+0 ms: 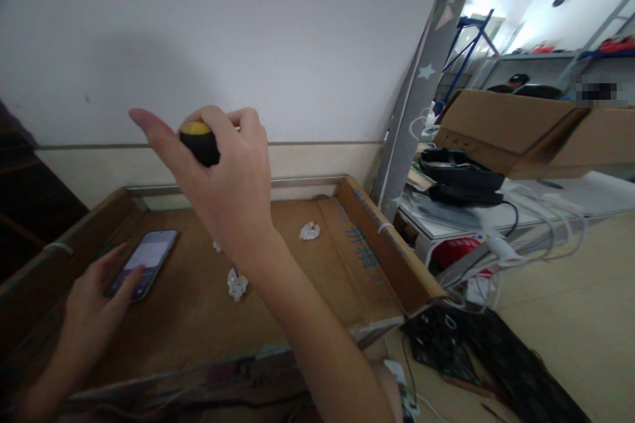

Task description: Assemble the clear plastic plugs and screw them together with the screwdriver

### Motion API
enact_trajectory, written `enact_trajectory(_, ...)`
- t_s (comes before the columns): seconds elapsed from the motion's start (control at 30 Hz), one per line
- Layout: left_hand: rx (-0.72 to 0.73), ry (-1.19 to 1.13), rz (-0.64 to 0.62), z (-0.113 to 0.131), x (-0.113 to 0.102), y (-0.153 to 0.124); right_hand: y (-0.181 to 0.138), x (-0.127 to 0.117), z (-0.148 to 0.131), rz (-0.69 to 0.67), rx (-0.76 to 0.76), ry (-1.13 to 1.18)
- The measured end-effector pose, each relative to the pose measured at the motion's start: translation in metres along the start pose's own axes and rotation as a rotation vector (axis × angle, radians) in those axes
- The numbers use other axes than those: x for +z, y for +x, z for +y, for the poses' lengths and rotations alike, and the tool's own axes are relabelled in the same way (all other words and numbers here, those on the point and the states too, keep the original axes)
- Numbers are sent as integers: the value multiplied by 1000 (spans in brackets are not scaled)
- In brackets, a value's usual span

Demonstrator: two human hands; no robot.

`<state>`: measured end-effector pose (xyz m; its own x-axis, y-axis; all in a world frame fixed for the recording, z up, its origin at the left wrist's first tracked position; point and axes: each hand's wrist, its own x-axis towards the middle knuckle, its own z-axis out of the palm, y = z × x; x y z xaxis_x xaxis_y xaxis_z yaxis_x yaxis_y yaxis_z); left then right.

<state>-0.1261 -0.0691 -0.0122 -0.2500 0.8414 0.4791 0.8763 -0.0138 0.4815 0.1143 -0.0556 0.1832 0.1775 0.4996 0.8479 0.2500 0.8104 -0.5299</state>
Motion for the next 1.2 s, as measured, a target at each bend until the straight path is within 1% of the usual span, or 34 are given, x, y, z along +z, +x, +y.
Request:
enact_trajectory(0.03, 98, -99, -68, 16, 6, -5, 0, 0, -1, 7, -30, -37)
enact_trajectory(0.07, 207, -187, -163, 31, 14, -11, -1, 0, -2, -7, -50, -49)
enact_trajectory(0.13, 386, -252, -364, 59, 31, -22, -1, -1, -5, -84, -55, -7)
enact_trajectory(0.17, 442, -268, -422, 70, 40, -27, -1, -1, -7, -131, -30, 46)
enact_trajectory(0.23, 469, -281, -479, 86, 53, -32, 0, -2, -9, -204, 76, 212)
enact_trajectory(0.33, 459, -282, -491, 94, 60, -33, 4, -4, -10, -367, 290, 526)
enact_trajectory(0.37, 457, -285, -491, 94, 60, -33, 5, -5, -10, -407, 334, 574)
enact_trajectory(0.4, 455, -289, -492, 94, 60, -32, 5, -5, -9, -415, 338, 559)
enact_trajectory(0.43, 455, -290, -489, 93, 59, -32, 5, -5, -8, -380, 300, 481)
enact_trajectory(0.53, 464, -282, -463, 90, 59, -33, 3, -4, -7, -113, 31, 61)
enact_trajectory(0.57, 467, -275, -455, 90, 60, -33, 2, -3, -7, -59, -40, -21)
enact_trajectory(0.6, 469, -270, -449, 90, 61, -34, 1, -3, -8, -40, -73, -42)
enact_trajectory(0.63, 470, -267, -445, 89, 61, -34, 1, -4, -10, -55, -69, -5)
enact_trajectory(0.67, 471, -268, -443, 89, 62, -34, 0, -5, -12, -96, -31, 77)
enact_trajectory(0.7, 473, -272, -444, 89, 62, -34, 0, -6, -14, -169, 38, 187)
enact_trajectory(0.8, 471, -289, -446, 89, 63, -35, 2, -9, -18, -443, 289, 515)
enact_trajectory(0.83, 469, -294, -447, 89, 63, -35, 2, -9, -18, -500, 336, 555)
enact_trajectory(0.87, 466, -296, -444, 89, 63, -35, 2, -8, -18, -501, 340, 539)
enact_trajectory(0.9, 463, -297, -441, 89, 62, -35, 1, -6, -17, -440, 308, 467)
enact_trajectory(1.0, 461, -293, -433, 90, 62, -35, -3, -1, -12, -112, 115, 167)
enact_trajectory(1.03, 459, -289, -433, 91, 61, -35, -5, 0, -10, -26, 75, 119)
enact_trajectory(1.07, 458, -286, -432, 91, 61, -35, -6, 0, -9, 21, 66, 120)
enact_trajectory(1.1, 457, -285, -430, 91, 61, -35, -7, 0, -8, 23, 87, 166)
enact_trajectory(1.13, 456, -286, -430, 92, 61, -35, -7, -1, -8, -23, 132, 251)
enact_trajectory(1.2, 459, -289, -439, 92, 60, -34, -5, -5, -5, -210, 273, 479)
